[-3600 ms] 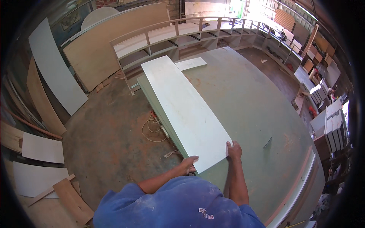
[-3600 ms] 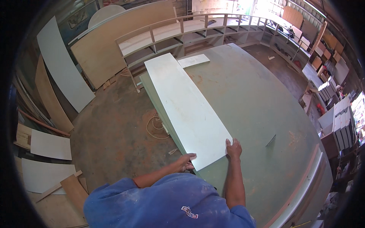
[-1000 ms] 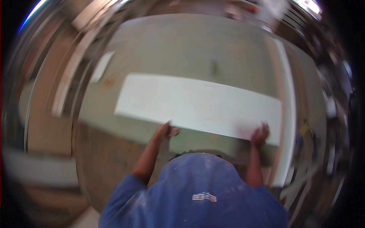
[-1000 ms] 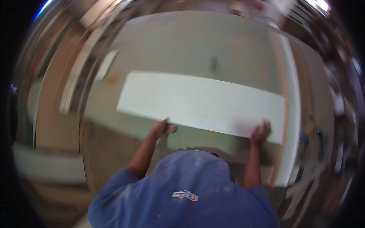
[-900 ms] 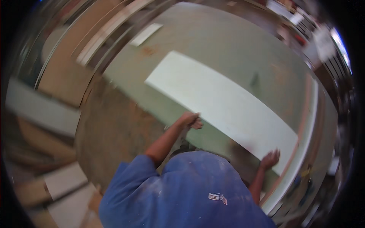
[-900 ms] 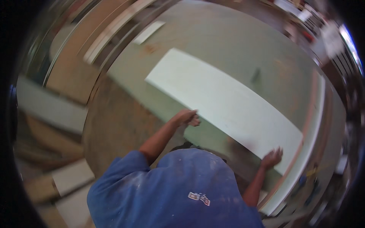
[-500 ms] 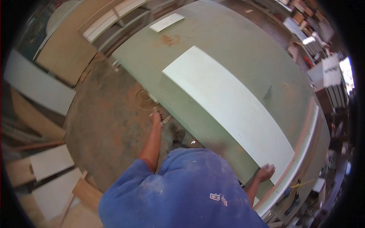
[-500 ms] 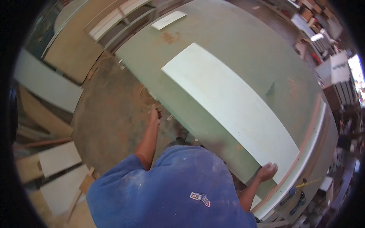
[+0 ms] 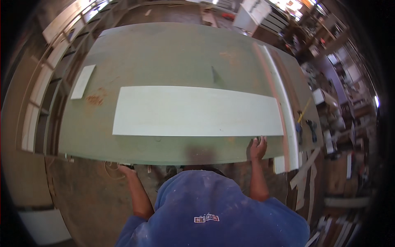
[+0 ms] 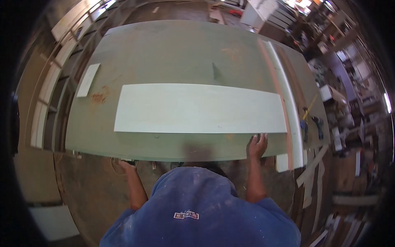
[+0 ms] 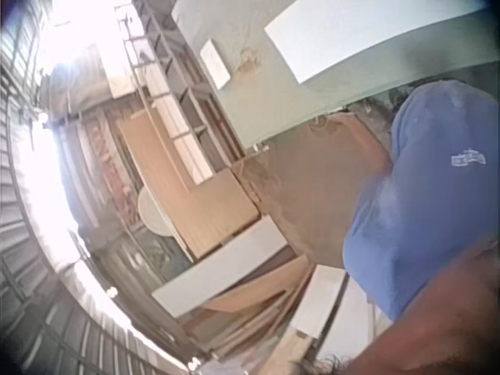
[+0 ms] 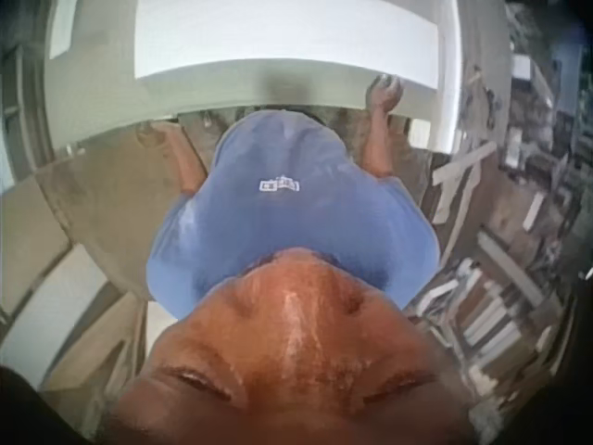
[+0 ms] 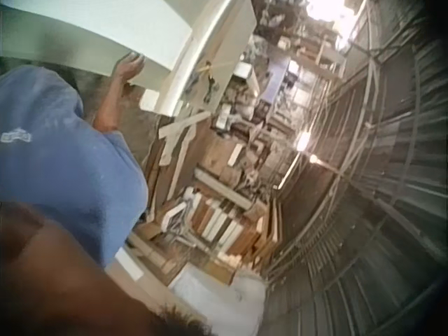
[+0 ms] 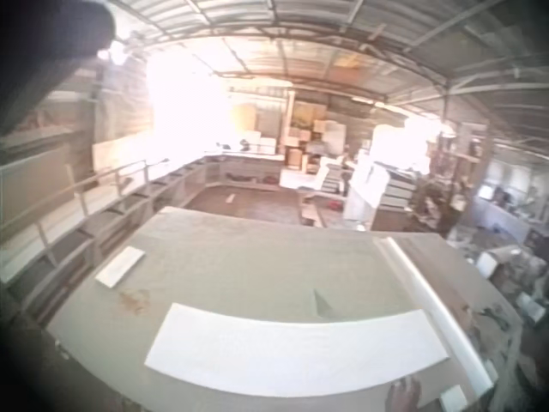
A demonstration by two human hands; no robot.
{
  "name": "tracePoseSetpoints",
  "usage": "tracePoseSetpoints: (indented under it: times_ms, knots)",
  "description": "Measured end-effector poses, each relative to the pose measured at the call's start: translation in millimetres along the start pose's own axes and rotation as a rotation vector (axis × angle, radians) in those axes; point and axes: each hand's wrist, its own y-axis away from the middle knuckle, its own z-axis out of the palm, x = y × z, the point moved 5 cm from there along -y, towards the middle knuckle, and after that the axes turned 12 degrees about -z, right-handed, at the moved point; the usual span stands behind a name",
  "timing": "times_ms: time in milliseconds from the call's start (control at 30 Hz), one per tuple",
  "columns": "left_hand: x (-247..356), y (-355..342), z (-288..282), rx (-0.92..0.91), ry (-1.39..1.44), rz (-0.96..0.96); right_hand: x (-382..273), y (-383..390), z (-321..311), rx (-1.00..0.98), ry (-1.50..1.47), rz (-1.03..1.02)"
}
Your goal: The person cuts a wooden board using a table saw, moves the cut pieces to a stack on the floor, adjusts the fence using a tape measure and a hammer, and cuts another board with the table saw.
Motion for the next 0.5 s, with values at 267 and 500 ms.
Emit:
tracePoseSetpoints:
  times_ms: [267, 500]
  knots:
    - [14.2, 59.8, 27.0, 0.201, 0.0, 0.031, 22.6, -5.5, 3.6, -0.017, 0.011, 0.029]
    - [-0.3, 115.6, 138.0, 0.648, -1.15, 0.757, 39.8, -65.6, 40.4, 0.073, -0.066, -0.111]
